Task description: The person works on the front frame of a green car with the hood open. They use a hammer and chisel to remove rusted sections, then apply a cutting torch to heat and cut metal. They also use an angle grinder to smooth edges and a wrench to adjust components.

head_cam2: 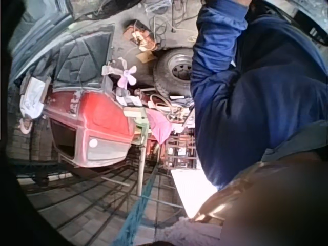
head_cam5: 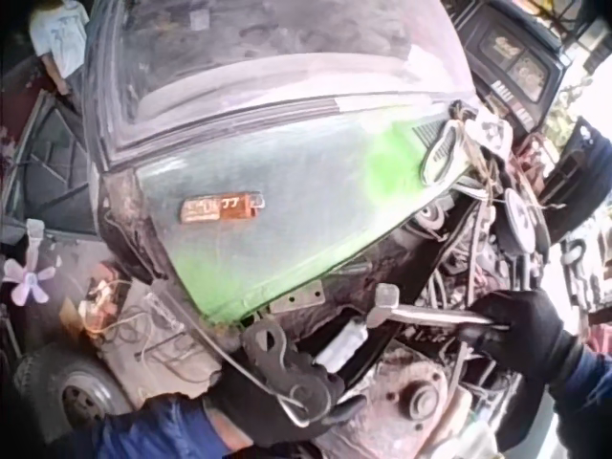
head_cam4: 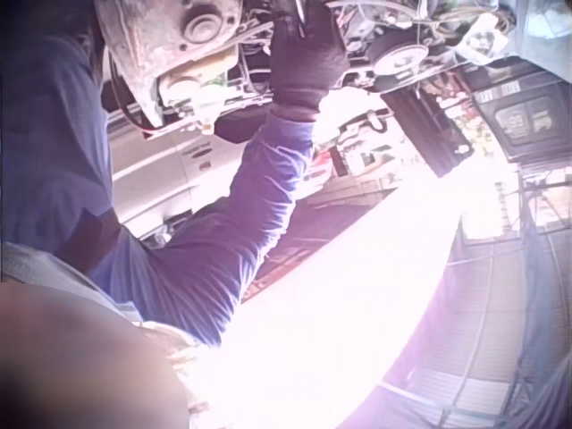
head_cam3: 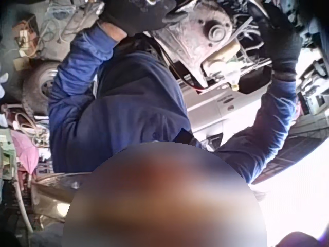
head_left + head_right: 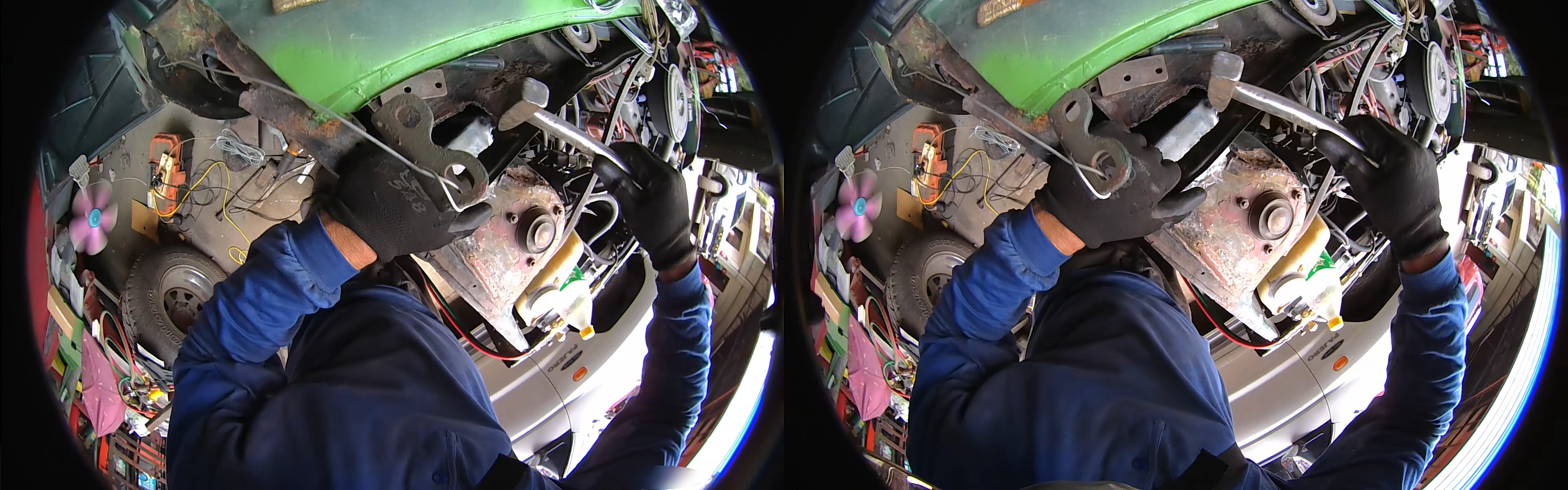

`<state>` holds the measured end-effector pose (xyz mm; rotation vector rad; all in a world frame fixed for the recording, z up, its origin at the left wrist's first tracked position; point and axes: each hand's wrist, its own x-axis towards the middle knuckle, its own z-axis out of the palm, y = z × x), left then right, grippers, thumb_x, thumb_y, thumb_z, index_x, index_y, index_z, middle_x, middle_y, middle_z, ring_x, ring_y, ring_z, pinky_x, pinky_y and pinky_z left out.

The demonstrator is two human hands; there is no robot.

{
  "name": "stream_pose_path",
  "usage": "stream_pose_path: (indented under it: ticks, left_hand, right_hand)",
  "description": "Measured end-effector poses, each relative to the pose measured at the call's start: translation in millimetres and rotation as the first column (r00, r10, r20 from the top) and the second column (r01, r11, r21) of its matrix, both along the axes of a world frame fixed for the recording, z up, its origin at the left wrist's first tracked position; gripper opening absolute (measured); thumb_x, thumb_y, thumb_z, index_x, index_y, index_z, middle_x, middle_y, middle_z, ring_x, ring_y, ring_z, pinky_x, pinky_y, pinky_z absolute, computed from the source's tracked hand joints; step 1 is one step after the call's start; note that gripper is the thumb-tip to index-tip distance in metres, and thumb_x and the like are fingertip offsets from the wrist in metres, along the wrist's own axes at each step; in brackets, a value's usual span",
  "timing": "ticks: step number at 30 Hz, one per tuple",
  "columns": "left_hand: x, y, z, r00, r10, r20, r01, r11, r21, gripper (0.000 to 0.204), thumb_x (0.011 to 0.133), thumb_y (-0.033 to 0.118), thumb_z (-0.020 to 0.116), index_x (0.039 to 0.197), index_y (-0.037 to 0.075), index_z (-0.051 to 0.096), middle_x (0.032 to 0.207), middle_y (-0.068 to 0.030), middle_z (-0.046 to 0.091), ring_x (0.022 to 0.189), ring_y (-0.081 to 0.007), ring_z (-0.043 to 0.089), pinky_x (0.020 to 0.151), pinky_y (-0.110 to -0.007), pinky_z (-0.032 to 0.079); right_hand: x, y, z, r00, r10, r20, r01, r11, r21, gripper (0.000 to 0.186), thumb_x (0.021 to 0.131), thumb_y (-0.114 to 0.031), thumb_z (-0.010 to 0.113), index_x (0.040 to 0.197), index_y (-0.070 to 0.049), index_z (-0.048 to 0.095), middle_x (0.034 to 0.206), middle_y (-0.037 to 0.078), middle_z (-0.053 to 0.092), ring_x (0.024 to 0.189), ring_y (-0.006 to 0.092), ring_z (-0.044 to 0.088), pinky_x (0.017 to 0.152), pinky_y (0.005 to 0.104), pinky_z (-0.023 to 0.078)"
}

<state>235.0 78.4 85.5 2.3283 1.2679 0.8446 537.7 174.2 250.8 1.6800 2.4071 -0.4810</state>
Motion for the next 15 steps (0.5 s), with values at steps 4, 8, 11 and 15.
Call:
stream_pose_path:
  ticks: [4, 8, 11, 15]
  left_hand:
    - [-1, -1, 2, 0.986, -0.001, -0.169, 0.012, 0.998, 0.063, 0.045, 0.093, 0.055, 0.077, 0.072, 0.015, 0.071, 0.066, -0.0068, 0.064, 0.069, -0.0260, 0.066, 0.067, -0.047, 0.053]
    - [0, 0, 6, 0.974, -0.005, -0.226, 0.006, 1.000, 0.004, 0.045, 0.095, 0.056, 0.075, 0.076, 0.015, 0.073, 0.066, -0.0081, 0.065, 0.068, -0.0282, 0.067, 0.062, -0.048, 0.052]
    - [-1, 1, 9, 0.973, 0.004, -0.230, 0.010, 0.998, 0.057, 0.046, 0.100, 0.056, 0.068, 0.087, 0.013, 0.079, 0.070, -0.0112, 0.071, 0.066, -0.0331, 0.071, 0.061, -0.053, 0.054]
    - [-1, 1, 11, 0.958, -0.034, -0.285, 0.022, 0.999, -0.044, 0.046, 0.102, 0.055, 0.065, 0.091, 0.012, 0.080, 0.074, -0.0126, 0.075, 0.067, -0.0360, 0.074, 0.062, -0.054, 0.056]
  right_hand:
    - [-13, 20, -4, 0.980, 0.193, 0.053, -0.197, 0.978, 0.070, 0.039, 0.099, -0.043, 0.084, 0.113, -0.007, 0.081, 0.096, 0.016, 0.079, 0.084, 0.0352, 0.078, 0.073, 0.0442, 0.060]
    - [-19, 34, 0, 0.920, 0.358, 0.158, -0.372, 0.926, 0.069, 0.041, 0.099, -0.046, 0.083, 0.114, -0.007, 0.081, 0.096, 0.016, 0.079, 0.084, 0.0357, 0.078, 0.072, 0.0448, 0.061]
    - [-19, 46, -6, 0.870, 0.477, 0.125, -0.492, 0.859, 0.146, 0.044, 0.097, -0.050, 0.083, 0.114, -0.009, 0.082, 0.096, 0.016, 0.080, 0.082, 0.0354, 0.078, 0.071, 0.0446, 0.061]
    - [-18, 57, -8, 0.815, 0.544, 0.198, -0.573, 0.809, 0.135, 0.045, 0.095, -0.050, 0.084, 0.115, -0.010, 0.083, 0.096, 0.014, 0.080, 0.081, 0.0348, 0.078, 0.070, 0.0449, 0.061]
